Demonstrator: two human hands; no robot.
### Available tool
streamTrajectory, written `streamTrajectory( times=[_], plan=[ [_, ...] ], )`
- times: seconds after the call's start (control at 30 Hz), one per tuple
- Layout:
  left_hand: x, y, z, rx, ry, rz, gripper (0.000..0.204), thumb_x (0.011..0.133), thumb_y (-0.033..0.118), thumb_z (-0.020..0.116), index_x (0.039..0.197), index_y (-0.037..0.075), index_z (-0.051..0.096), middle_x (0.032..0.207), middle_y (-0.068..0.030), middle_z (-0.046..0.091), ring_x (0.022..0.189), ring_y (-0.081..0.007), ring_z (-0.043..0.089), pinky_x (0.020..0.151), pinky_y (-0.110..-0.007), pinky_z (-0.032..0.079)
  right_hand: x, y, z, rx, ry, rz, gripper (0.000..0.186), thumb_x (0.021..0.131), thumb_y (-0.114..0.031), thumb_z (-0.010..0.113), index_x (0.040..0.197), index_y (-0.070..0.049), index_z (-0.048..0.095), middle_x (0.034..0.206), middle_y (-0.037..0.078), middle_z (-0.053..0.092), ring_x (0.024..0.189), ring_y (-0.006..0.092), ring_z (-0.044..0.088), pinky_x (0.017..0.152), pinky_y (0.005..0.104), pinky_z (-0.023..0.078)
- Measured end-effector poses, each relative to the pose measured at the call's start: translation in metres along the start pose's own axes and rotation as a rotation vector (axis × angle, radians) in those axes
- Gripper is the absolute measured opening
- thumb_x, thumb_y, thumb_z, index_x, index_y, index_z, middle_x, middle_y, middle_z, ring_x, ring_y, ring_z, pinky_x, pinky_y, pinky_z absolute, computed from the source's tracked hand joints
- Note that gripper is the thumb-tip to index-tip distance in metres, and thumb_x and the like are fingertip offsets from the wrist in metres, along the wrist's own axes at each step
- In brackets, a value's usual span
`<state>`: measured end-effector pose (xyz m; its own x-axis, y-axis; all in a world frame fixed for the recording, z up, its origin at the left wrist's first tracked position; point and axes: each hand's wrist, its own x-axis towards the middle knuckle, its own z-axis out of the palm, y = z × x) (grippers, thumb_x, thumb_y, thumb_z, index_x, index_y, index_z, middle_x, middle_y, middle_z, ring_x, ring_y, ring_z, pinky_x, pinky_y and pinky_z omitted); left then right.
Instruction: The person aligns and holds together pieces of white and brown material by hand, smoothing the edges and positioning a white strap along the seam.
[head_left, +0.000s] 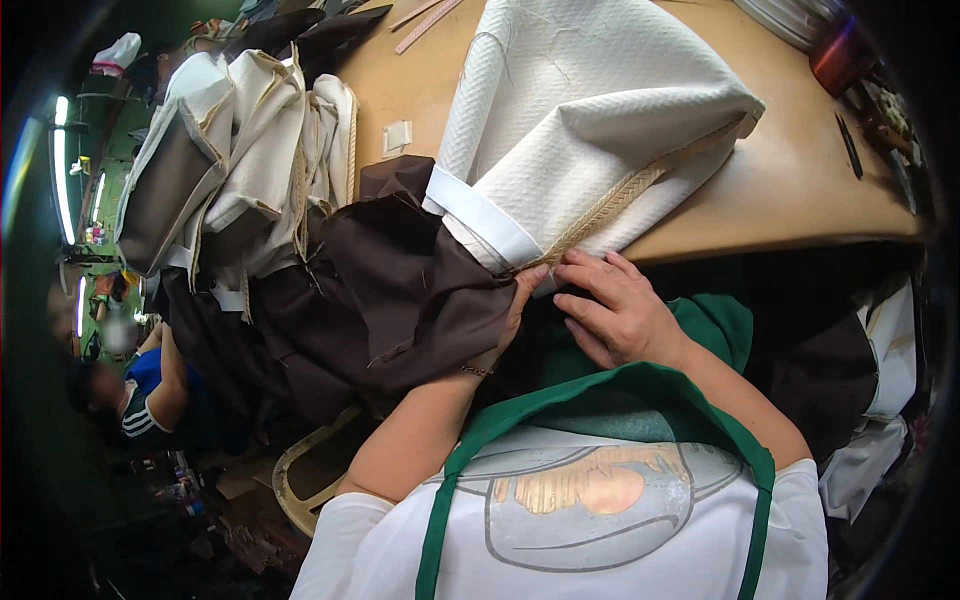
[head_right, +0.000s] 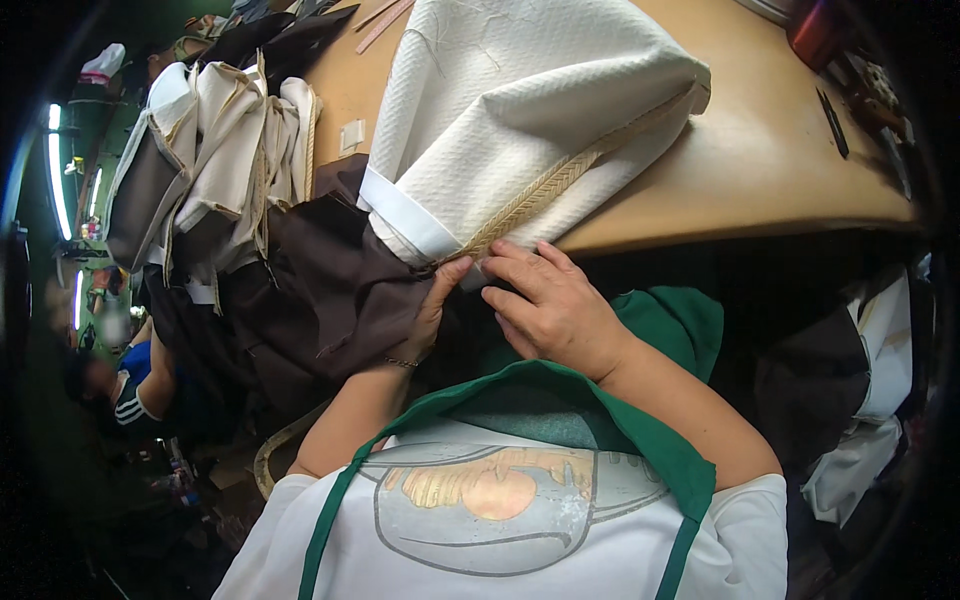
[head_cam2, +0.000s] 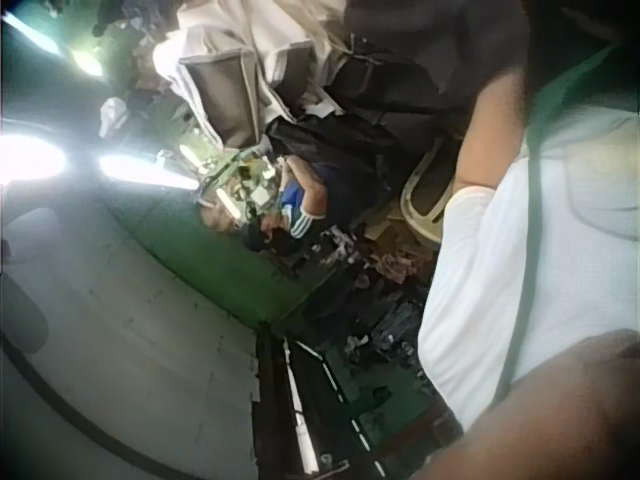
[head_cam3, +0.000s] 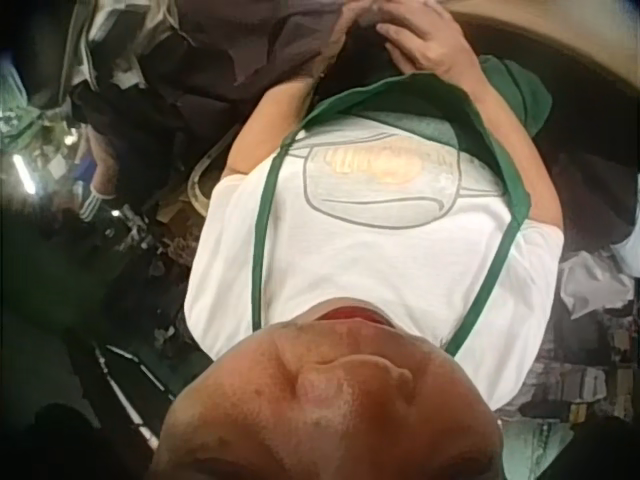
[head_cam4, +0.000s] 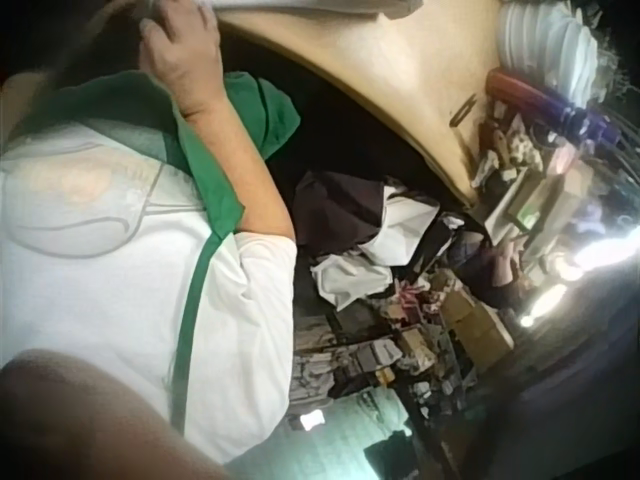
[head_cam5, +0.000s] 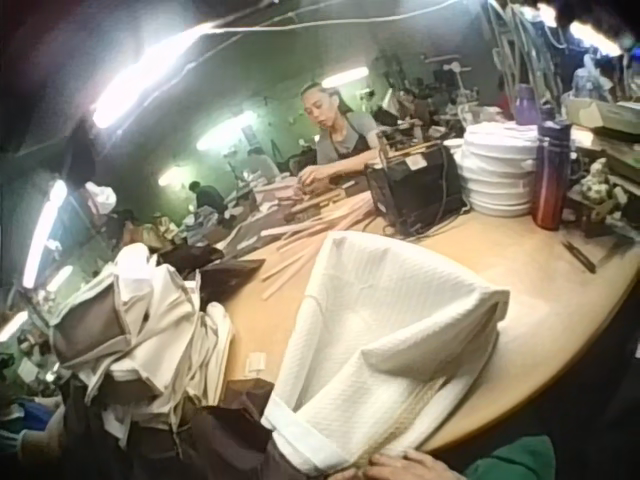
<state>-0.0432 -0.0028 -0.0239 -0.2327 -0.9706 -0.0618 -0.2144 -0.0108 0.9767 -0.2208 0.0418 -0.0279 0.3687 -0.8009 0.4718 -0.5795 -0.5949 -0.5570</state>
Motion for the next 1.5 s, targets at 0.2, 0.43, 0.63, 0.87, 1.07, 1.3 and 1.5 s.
streamTrajectory(
  times=[0.2,0.43,0.63,0.87,1.07,1.3,1.5],
  plan=[
    [0.001,0.017,0.001,-0.016,-0.066,-0.054,0.039,0.083,0.022,0.063,0.112,-0.002,0.051,0.109,-0.0113,0.055,0.099,-0.019,0.052,0.085,-0.028,0.042,-0.002,-0.001,-0.002,0.004,-0.017,0.024,0.025,0.067,-0.008,0.065,0.092,-0.007,0.061,0.114,0.008,0.053,0.116,0.0252,0.047,0.093,0.0471,0.038],
    [0.008,0.033,-0.004,-0.023,-0.047,-0.025,0.047,0.083,0.022,0.062,0.119,-0.002,0.044,0.116,-0.0116,0.051,0.105,-0.0182,0.048,0.091,-0.028,0.038,-0.007,0.001,-0.002,0.077,0.135,0.062,0.024,0.067,-0.012,0.069,0.088,-0.004,0.06,0.097,0.011,0.056,0.091,0.0277,0.055,0.079,0.0395,0.044],
    [0.006,0.09,-0.008,-0.128,-0.28,0.001,0.055,0.079,0.008,0.061,0.128,-0.003,0.036,0.122,-0.0123,0.049,0.111,-0.0212,0.048,0.097,-0.032,0.036,0.018,-0.007,0.002,0.414,0.341,0.262,0.029,0.071,-0.019,0.071,0.094,-0.004,0.061,0.094,0.014,0.055,0.088,0.031,0.052,0.079,0.036,0.043],
    [0.021,0.114,-0.03,-0.017,-0.368,0.022,0.062,0.074,0.009,0.071,0.124,-0.002,0.037,0.115,-0.0081,0.049,0.104,-0.0164,0.048,0.088,-0.028,0.04,0.039,-0.002,-0.005,0.818,0.241,0.31,0.018,0.076,-0.013,0.067,0.091,-0.006,0.06,0.094,0.014,0.055,0.09,0.0281,0.05,0.08,0.0326,0.041],
    [0.029,0.112,-0.043,0.238,-0.368,0.049,0.061,0.07,0.013,0.075,0.12,-0.002,0.044,0.112,-0.0087,0.052,0.102,-0.0174,0.049,0.089,-0.029,0.039,0.033,0.008,-0.022,0.611,0.201,0.277,0.012,0.08,-0.011,0.062,0.078,-0.005,0.052,0.079,0.008,0.05,0.081,0.0247,0.044,0.075,0.0325,0.039],
    [0.021,0.091,-0.033,0.135,-0.347,0.181,0.042,0.076,0.018,0.071,0.109,-0.002,0.055,0.109,-0.0094,0.055,0.096,-0.0146,0.051,0.083,-0.027,0.041,0.023,0.015,-0.026,0.513,0.032,0.16,0.013,0.078,-0.014,0.063,0.083,-0.007,0.053,0.083,0.007,0.054,0.088,0.029,0.043,0.081,0.0368,0.038],
    [0.02,0.085,-0.018,0.061,-0.153,-0.003,0.036,0.085,0.021,0.06,0.111,-0.003,0.053,0.105,-0.0086,0.058,0.097,-0.0149,0.053,0.084,-0.028,0.042,0.022,0.019,-0.031,0.569,-0.102,0.247,0.013,0.079,-0.015,0.063,0.083,-0.007,0.053,0.083,0.008,0.052,0.091,0.0282,0.041,0.083,0.0371,0.036]
  ],
)
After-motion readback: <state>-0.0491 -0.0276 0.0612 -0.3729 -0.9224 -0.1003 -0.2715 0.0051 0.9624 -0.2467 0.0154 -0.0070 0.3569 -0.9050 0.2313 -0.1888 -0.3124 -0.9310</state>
